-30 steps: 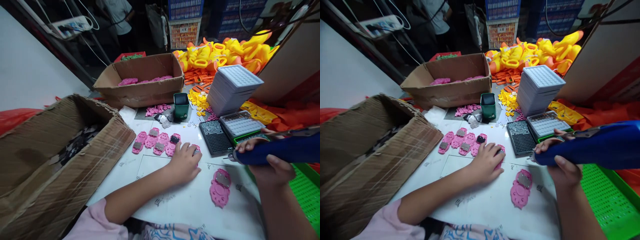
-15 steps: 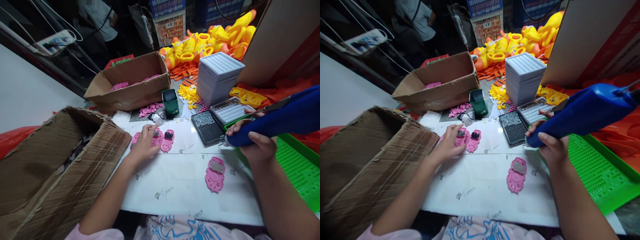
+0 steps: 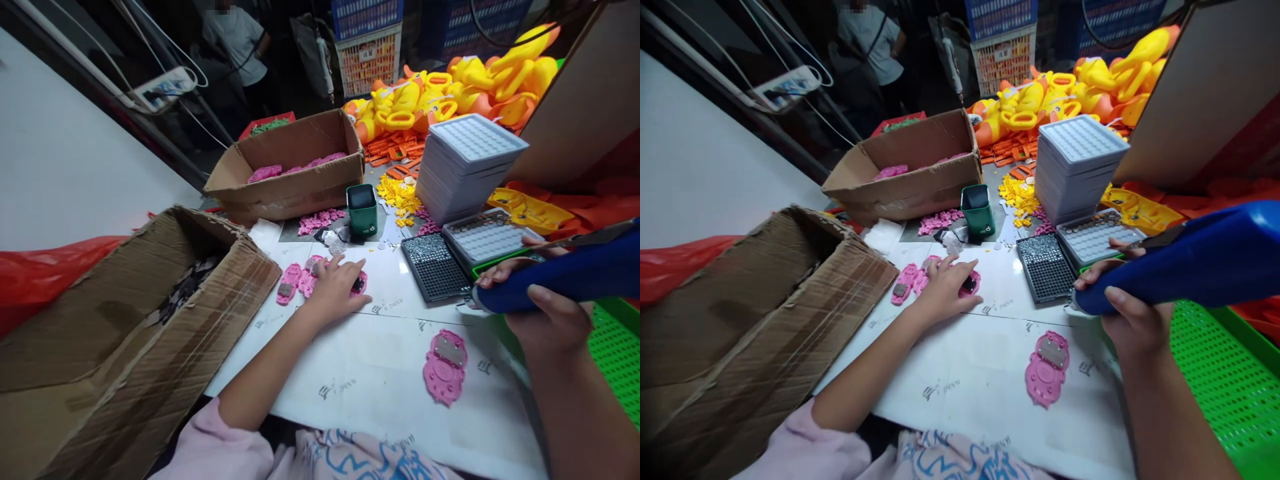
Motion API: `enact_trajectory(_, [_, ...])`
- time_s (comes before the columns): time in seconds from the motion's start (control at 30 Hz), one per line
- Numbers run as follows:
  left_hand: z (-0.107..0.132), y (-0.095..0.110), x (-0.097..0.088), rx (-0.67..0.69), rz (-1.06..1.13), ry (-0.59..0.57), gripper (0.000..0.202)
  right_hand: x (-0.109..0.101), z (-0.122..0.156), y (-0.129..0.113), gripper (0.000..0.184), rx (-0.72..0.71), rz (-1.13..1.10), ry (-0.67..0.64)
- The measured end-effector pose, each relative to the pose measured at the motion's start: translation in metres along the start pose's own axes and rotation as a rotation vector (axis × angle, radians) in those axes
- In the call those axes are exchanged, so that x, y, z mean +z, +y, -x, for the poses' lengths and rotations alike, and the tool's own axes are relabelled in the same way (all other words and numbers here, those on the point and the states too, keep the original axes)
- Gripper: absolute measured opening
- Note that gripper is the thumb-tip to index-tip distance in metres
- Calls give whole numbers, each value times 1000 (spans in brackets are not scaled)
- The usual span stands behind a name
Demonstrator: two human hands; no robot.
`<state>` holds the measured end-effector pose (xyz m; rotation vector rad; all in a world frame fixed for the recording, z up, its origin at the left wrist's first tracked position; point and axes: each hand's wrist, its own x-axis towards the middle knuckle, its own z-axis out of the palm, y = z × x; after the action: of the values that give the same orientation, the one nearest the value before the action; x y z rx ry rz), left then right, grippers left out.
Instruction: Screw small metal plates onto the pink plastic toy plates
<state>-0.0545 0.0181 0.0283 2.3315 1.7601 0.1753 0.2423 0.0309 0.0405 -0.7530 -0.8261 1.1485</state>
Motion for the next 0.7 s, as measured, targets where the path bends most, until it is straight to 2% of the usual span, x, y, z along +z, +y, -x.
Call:
enact_trajectory(0.17, [18, 11, 8, 68, 21, 108, 47, 3, 0, -2, 49, -1, 0, -3])
enact_trajectory(0.27, [34, 7, -3, 60, 45, 187, 45, 5, 0, -2, 45, 1, -1, -15])
enact_trajectory(0.33, [40, -8, -19, 1, 56, 255, 42, 5, 0, -1, 43, -5, 1, -30])
enact_trajectory(0.47, [30, -59, -43, -165, 64, 335, 42, 5, 0, 2, 42, -7, 8, -36])
enact_trajectory(0.57, [17, -87, -38, -240, 58, 294, 44, 3, 1, 1, 42, -18, 6, -34])
enact_trajectory(0.7, [12, -100, -19, -282, 49, 244, 38, 2, 2, 0, 39, -41, 13, -18])
